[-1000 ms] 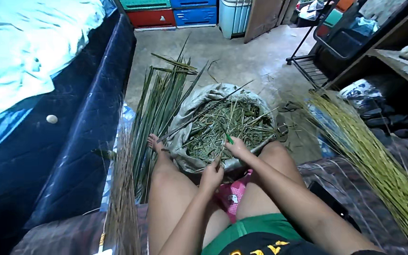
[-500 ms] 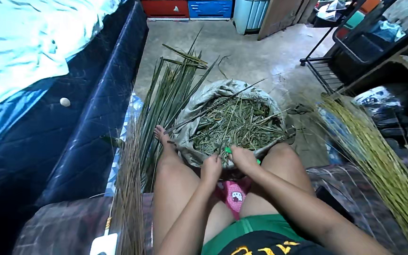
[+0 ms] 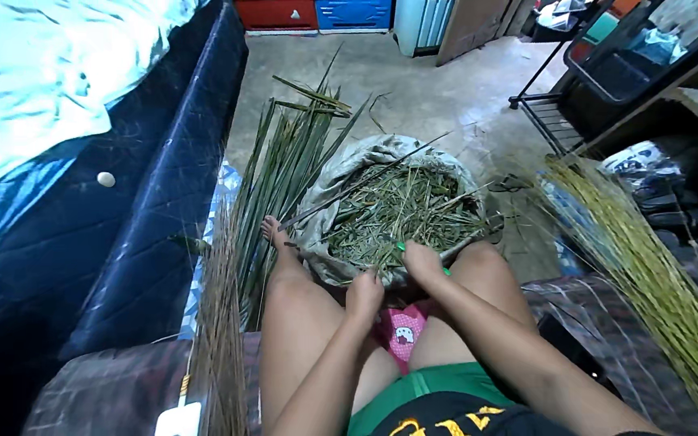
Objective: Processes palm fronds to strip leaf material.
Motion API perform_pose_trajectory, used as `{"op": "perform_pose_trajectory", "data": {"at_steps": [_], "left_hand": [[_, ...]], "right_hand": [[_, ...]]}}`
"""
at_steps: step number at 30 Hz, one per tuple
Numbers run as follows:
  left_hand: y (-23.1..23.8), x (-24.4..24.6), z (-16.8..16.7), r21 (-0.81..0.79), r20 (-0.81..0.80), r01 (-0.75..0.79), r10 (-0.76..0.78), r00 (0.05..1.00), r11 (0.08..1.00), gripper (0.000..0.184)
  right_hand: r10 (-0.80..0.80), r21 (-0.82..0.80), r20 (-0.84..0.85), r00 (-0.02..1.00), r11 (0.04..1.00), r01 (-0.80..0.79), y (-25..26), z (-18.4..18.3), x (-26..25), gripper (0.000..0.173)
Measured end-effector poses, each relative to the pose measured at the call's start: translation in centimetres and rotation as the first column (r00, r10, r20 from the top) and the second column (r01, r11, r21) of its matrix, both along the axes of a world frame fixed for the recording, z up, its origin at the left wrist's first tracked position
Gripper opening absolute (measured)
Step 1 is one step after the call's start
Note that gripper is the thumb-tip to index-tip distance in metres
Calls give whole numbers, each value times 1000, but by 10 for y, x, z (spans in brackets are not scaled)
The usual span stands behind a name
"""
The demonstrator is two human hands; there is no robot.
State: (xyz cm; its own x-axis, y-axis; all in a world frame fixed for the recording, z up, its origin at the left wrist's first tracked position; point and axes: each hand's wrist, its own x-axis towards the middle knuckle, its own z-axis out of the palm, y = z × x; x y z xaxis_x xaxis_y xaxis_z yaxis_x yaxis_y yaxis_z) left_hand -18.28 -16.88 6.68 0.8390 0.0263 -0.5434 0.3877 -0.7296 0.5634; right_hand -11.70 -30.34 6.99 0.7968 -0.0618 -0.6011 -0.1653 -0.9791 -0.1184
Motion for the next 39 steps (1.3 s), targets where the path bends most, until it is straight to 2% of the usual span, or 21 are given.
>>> {"op": "perform_pose_trajectory", "data": {"at_steps": [4,6,11,15,19,23,25,28,30,32,36,39], "left_hand": [[2,4,3,27,-9,-8,8,1000,1000,41],[3,4,3,22,26,-20,19,999,1000,35],[3,7,-4,21,42,3,-4,999,1000,39],[6,13,-5,21,44,-65,64,997,998,41],[8,13,-6,32,45,-78,77,996,996,41],[2,7,-3,107,14,5,-6,1000,994,42],[1,6,1,161,-2,48,-48,999,986,43],[-4,9,5,266,-26,100,-96,995,959,42],[-9,9,6,329,-31,127,-124,992,936,38],[-11,6,2,374,-26,156,-158,987,914,41],[-17,-5,-7,420,13,187,-211,977,888,43],[-15,-6,-10,441,60,168,-215,975,882,44]], "right_hand": [[107,277,-126,986,958,-68,6,15,-23,39],[167,358,-169,971,929,-97,14,18,-34,38],[161,134,-86,983,980,-149,16,8,-24,38],[146,66,-27,989,987,-144,28,8,-19,34],[123,53,-7,992,991,-122,31,3,-15,34],[-53,29,-15,998,998,53,-1,-9,5,38],[-36,59,-35,999,998,38,-9,-5,6,39],[87,214,-125,988,975,-59,4,12,-15,40],[146,230,-161,976,967,-107,14,17,-25,40],[123,158,-149,981,982,-99,13,13,-23,37],[-31,42,-150,988,998,37,-13,-11,-7,35],[35,157,-165,986,988,-8,-6,0,-12,38]]}}
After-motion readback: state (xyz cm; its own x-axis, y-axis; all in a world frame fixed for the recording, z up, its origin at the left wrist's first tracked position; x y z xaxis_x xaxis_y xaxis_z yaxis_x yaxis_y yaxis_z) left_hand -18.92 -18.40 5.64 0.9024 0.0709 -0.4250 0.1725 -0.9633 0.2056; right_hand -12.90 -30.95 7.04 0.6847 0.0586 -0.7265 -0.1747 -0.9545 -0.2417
